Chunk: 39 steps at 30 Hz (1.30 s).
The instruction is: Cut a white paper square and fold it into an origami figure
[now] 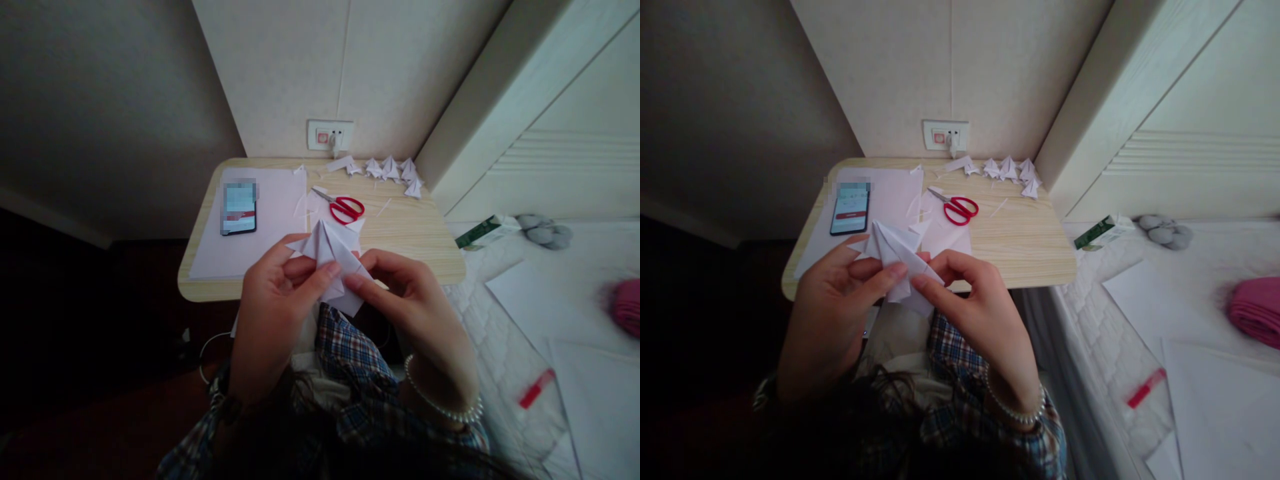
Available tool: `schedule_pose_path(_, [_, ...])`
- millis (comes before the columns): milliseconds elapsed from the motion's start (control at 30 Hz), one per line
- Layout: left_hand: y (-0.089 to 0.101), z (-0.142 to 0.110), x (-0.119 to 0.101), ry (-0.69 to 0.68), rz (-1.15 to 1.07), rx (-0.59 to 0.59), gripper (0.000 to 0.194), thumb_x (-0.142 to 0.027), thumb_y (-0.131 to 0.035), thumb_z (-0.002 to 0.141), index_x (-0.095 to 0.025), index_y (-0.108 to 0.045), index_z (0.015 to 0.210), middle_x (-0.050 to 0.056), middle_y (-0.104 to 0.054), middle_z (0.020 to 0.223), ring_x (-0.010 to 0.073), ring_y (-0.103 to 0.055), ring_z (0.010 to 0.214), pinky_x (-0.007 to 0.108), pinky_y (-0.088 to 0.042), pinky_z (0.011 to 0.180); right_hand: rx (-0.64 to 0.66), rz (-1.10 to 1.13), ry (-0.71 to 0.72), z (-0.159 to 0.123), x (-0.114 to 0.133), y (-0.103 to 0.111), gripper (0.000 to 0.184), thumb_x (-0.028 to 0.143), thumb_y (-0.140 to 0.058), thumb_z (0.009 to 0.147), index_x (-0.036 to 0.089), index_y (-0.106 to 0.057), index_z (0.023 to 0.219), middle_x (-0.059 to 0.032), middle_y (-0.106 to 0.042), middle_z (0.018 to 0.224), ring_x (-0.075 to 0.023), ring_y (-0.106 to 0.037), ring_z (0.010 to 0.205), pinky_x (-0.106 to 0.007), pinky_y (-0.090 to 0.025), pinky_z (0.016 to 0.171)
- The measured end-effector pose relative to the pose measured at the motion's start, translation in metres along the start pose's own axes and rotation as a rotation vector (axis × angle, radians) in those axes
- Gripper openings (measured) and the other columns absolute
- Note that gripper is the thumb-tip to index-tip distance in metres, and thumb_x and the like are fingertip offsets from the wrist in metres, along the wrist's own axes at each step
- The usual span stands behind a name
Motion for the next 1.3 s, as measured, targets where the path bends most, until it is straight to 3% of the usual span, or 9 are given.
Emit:
schedule_pose_path(267, [-0.002,-0.002,-0.001,-0.040,-0.002,-0.020,0.023,-0.012,-0.075,0.077,-0.025,-0.069,0.095,-0.006,-0.080,0.071,0.0150,-0.075,0.067,0.019,-0.057,0.061,0.012,-0.070,-0.049,0.002,0.001,0.000,0.018,0.035,-0.074,0.076,0.019,-0.066,0.075,-0.0006,-0.063,0.073,-0.0150,-0.055,0.071,-0.028,-0.045,0.063])
schedule_pose_path(433, [-0.002,-0.003,-0.002,-0.019,0.015,0.014,0.012,-0.020,-0.072,0.083,-0.022,-0.070,0.095,-0.004,-0.079,0.070,0.0141,-0.072,0.063,0.018,-0.052,0.055,-0.008,-0.099,-0.061,0.000,-0.001,0.000,0.018,0.034,-0.073,0.076,0.018,-0.064,0.073,-0.0006,-0.061,0.071,-0.0151,-0.054,0.069,-0.029,-0.044,0.063])
schedule_pose_path(633, [-0.002,-0.001,-0.003,0.028,0.019,0.134,0.031,-0.020,-0.067,0.087,-0.022,-0.059,0.117,0.003,-0.082,0.093,0.0191,-0.077,0.082,0.023,-0.057,0.067,-0.032,-0.035,-0.046,0.000,-0.002,0.000,0.017,0.032,-0.077,0.075,0.018,-0.067,0.075,-0.0005,-0.063,0.074,-0.0148,-0.054,0.071,-0.028,-0.044,0.064])
schedule_pose_path(767, [0.000,-0.002,-0.006,0.047,0.049,0.164,0.046,-0.007,-0.077,0.074,-0.023,-0.059,0.113,0.001,-0.081,0.103,0.0192,-0.076,0.096,0.024,-0.059,0.079,-0.126,0.042,-0.074,-0.002,0.000,-0.001,0.019,0.032,-0.077,0.076,0.018,-0.066,0.071,-0.0007,-0.062,0.071,-0.0143,-0.053,0.068,-0.027,-0.042,0.059])
schedule_pose_path(967, [0.004,-0.002,-0.009,-0.033,0.238,0.124,0.028,-0.007,-0.076,0.072,-0.019,-0.072,0.097,0.003,-0.082,0.099,0.0207,-0.076,0.094,0.029,-0.060,0.087,-0.205,0.140,-0.070,-0.005,0.000,-0.004,0.018,0.031,-0.082,0.072,0.019,-0.068,0.071,0.0003,-0.064,0.069,-0.0131,-0.052,0.063,-0.027,-0.040,0.056])
schedule_pose_path(1300, [0.002,-0.006,-0.012,-0.058,0.266,0.074,0.023,-0.006,-0.076,0.073,-0.020,-0.076,0.091,-0.002,-0.082,0.092,0.0131,-0.077,0.086,0.015,-0.058,0.078,-0.158,0.152,-0.027,-0.001,0.000,-0.003,0.024,0.034,-0.082,0.073,0.019,-0.065,0.066,0.0015,-0.061,0.067,-0.0124,-0.051,0.064,-0.026,-0.041,0.058])
Point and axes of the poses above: each hand's wrist, its own z-axis towards the middle knuckle, its own y-axis out of the back of the hand, x = y × z, the point moved 1 cm from there along z, towards the middle knuckle
